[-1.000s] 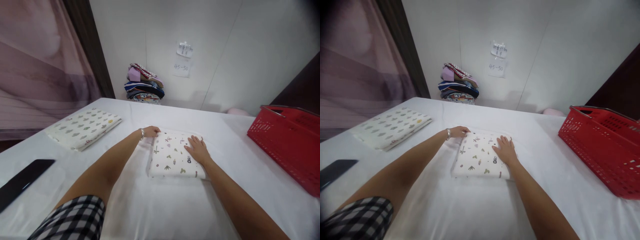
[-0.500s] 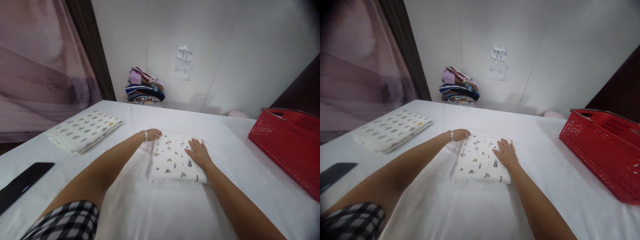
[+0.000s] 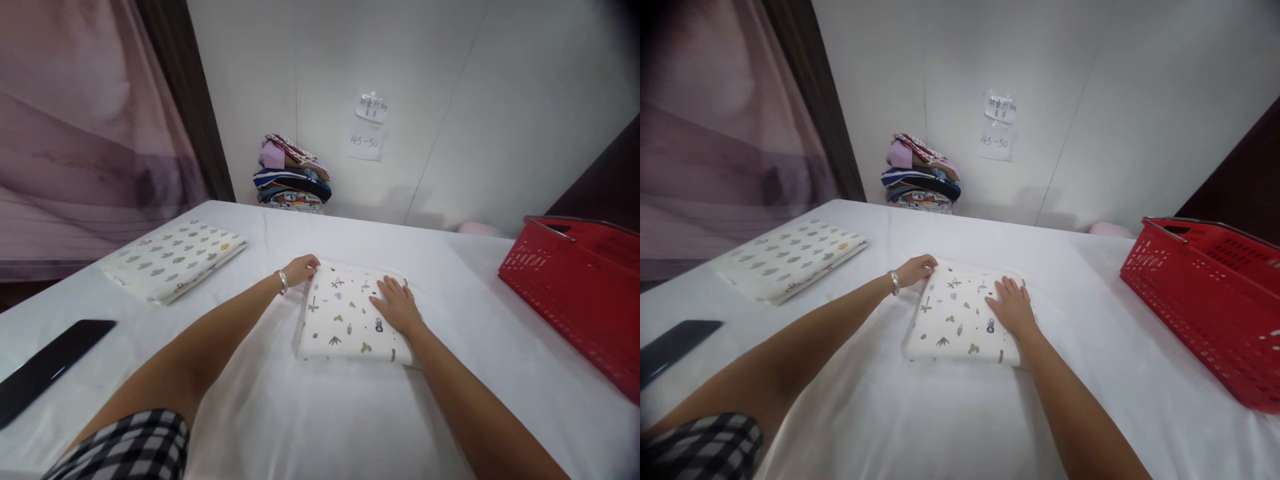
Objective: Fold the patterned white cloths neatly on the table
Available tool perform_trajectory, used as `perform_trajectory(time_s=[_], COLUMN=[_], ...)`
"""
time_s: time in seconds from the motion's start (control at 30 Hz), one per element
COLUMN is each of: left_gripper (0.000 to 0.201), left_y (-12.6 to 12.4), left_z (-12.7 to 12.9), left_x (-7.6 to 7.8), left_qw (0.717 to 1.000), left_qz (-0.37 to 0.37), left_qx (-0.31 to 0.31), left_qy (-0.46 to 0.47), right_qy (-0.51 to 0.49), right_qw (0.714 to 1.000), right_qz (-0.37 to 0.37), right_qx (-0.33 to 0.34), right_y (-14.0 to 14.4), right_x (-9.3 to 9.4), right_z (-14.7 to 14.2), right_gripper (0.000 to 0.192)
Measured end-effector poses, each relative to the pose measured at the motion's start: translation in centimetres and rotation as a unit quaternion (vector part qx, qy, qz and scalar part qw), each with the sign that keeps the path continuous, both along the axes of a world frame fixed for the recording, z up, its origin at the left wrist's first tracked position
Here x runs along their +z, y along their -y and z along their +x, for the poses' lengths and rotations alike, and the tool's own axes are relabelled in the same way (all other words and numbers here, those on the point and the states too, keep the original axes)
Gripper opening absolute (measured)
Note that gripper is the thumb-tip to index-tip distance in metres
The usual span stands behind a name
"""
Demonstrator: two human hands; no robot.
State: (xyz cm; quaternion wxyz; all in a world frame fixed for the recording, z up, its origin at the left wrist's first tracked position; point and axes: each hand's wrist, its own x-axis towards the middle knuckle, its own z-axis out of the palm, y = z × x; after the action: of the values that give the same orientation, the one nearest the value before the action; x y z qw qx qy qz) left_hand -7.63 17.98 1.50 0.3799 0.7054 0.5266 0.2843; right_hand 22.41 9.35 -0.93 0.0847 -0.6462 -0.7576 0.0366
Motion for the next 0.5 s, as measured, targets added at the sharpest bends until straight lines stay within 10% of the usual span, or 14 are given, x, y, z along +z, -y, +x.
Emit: perform_trajectory(time_s=[0.5], left_gripper=[0.012], left_y=[0.3], left_z=[-0.2], left_x=[0.4], left_qw=[0.994], left_qz=[0.004], left_qx=[0.020], left_qy=[-0.106], right_qy=[0.000], right_qw=[1.000], right_qz=[-0.010], right_qx=[-0.004], right_y=[0.1], right_x=[0.2], right_z=[-0.2], right_gripper=[0.062])
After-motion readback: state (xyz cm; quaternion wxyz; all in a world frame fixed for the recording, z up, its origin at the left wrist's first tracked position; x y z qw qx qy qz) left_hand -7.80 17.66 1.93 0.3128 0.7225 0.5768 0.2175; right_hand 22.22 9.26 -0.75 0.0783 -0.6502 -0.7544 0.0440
